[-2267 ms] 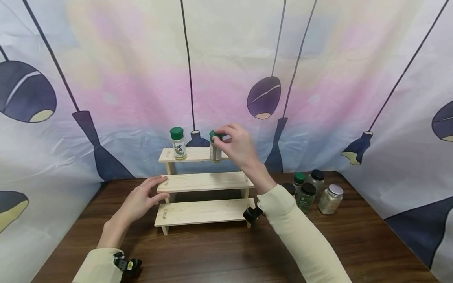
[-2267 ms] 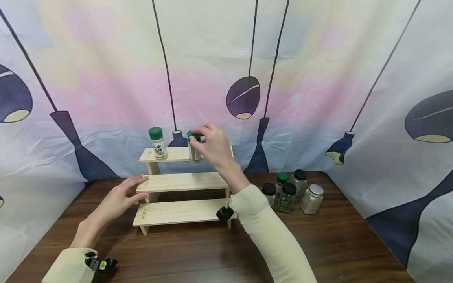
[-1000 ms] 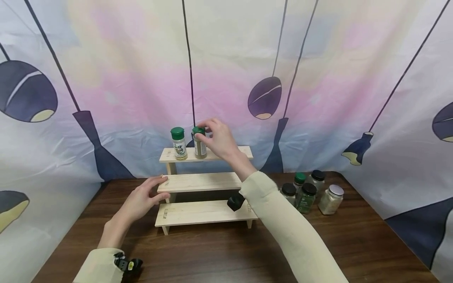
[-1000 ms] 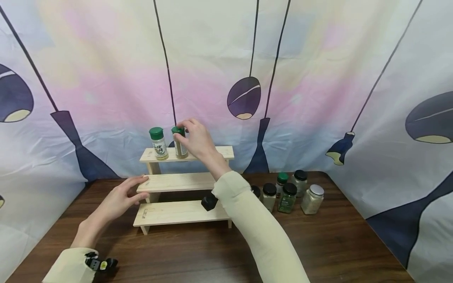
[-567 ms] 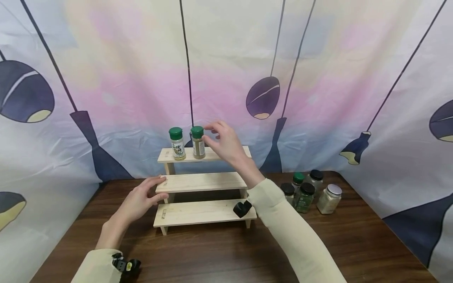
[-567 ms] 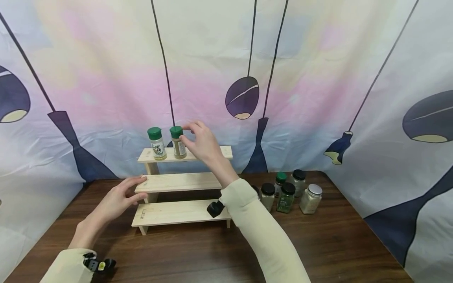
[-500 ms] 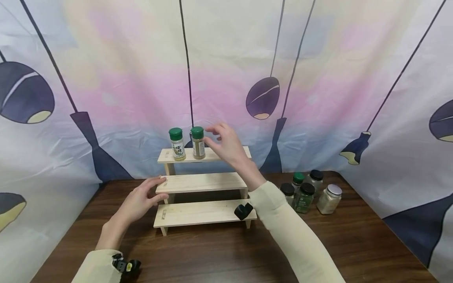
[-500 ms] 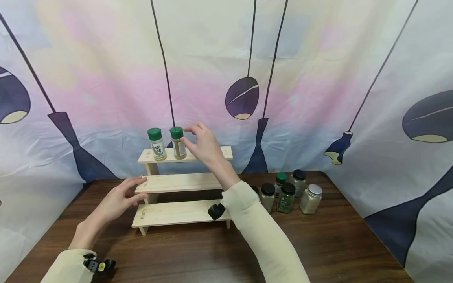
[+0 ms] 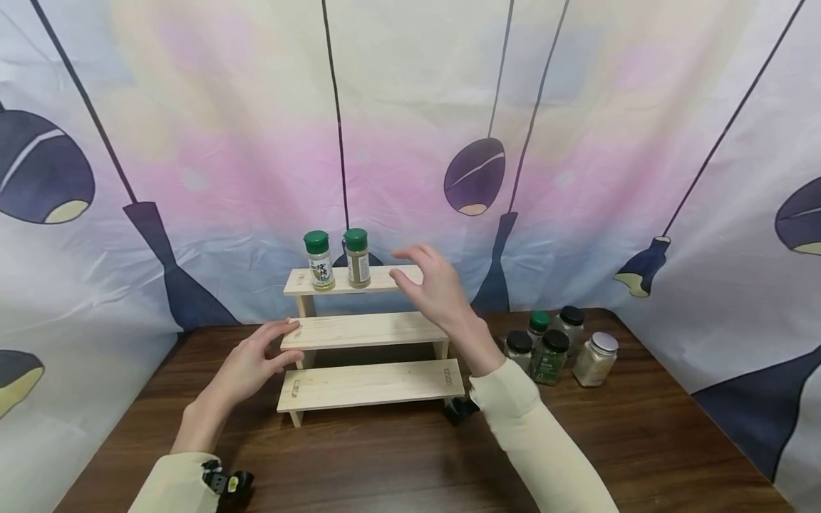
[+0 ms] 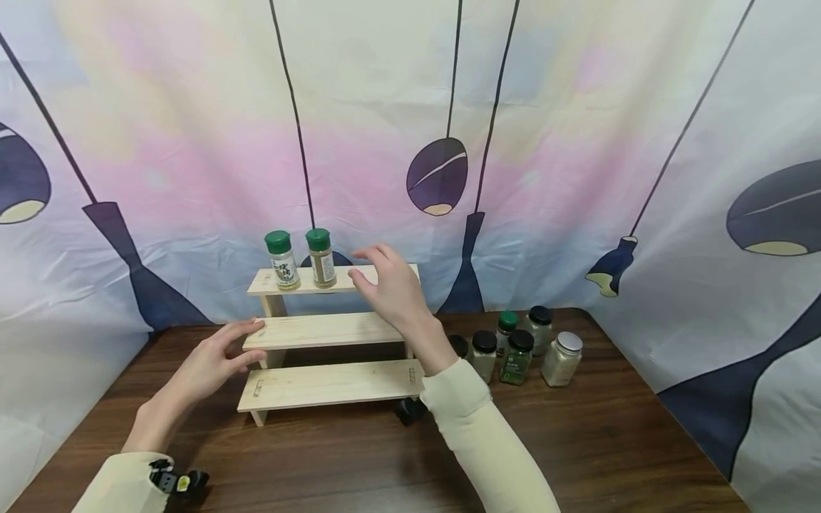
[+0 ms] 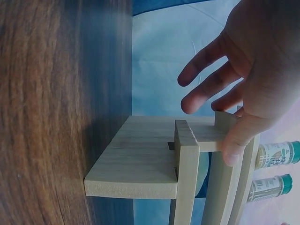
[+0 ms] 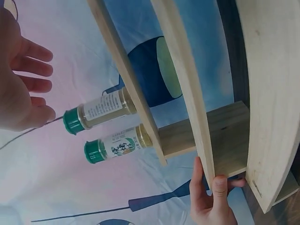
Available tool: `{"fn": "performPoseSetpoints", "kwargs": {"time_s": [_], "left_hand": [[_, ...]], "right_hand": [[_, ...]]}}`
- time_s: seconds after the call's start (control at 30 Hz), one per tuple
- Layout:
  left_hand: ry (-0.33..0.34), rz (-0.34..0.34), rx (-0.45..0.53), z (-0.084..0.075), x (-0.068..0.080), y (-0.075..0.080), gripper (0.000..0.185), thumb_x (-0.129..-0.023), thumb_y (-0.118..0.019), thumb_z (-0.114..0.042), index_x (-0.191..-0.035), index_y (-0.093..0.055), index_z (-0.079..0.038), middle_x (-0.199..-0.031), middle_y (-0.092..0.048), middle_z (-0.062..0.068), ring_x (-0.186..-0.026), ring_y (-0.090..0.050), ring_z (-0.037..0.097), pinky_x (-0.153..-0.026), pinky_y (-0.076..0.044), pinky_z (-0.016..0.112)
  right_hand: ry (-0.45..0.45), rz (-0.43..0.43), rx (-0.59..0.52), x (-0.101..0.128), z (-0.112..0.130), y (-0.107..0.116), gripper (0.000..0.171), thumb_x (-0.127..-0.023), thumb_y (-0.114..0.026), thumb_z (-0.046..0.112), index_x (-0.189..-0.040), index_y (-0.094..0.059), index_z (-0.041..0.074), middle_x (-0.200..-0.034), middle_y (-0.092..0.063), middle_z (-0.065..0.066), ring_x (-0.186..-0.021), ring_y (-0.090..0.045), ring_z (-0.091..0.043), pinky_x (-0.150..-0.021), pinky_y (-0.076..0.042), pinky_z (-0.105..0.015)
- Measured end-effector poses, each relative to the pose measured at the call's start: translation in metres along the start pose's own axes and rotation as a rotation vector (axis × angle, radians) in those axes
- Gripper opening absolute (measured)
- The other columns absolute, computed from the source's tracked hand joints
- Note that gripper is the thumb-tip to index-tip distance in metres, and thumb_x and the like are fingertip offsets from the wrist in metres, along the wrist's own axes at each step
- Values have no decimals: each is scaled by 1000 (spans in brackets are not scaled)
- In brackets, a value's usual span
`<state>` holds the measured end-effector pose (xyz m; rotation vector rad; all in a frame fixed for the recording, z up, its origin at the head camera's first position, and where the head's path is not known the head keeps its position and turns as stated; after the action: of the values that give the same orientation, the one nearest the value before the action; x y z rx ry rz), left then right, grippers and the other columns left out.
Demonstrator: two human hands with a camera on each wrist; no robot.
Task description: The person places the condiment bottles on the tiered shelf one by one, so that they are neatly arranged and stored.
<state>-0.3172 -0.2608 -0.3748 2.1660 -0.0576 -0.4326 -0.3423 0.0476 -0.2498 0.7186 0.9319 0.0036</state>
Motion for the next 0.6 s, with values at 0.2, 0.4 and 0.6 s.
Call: {"fn": "performPoseSetpoints", "kwargs": {"time_s": [0.2, 0.4, 0.6], "left_hand": [[-9, -4, 4, -1, 0, 0, 66, -91, -70, -42, -147, -50, -14, -154, -41, 19, -72, -69, 18, -66, -54, 29], [-6, -13, -2, 0, 0, 0, 65, -90, -72, -39, -146, -50, -13, -154, -42, 19, -70, -68, 16, -65, -53, 27], [-8, -13, -3, -1, 0, 1, 64, -90, -72, -36, -146, -50, -12, -154, -41, 19, -71, -69, 16, -66, -54, 27]], "right_hand": [[-16, -32, 11, 25, -9, 7, 27, -95, -69, 23, -118, -70, 9, -117, -67, -5, -112, -63, -22, -96, -52, -41], [-35, -43, 46, 44, -21, 11, 27, -95, -69, 24, -118, -70, 10, -114, -67, -6, -106, -65, -24, -91, -53, -42], [-34, -54, 51, 59, -30, 15, 25, -93, -72, 19, -116, -71, 8, -110, -68, -8, -102, -66, -25, -85, -55, -43]]}}
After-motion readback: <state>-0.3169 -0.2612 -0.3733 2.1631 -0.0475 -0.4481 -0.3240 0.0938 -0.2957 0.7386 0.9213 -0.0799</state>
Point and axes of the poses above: each hand's wrist, its own x-axis away from the middle knuckle, its own y-axis out of the back of the hand, z = x × y, the point moved 5 cm from there along -x, towards the middle knuckle
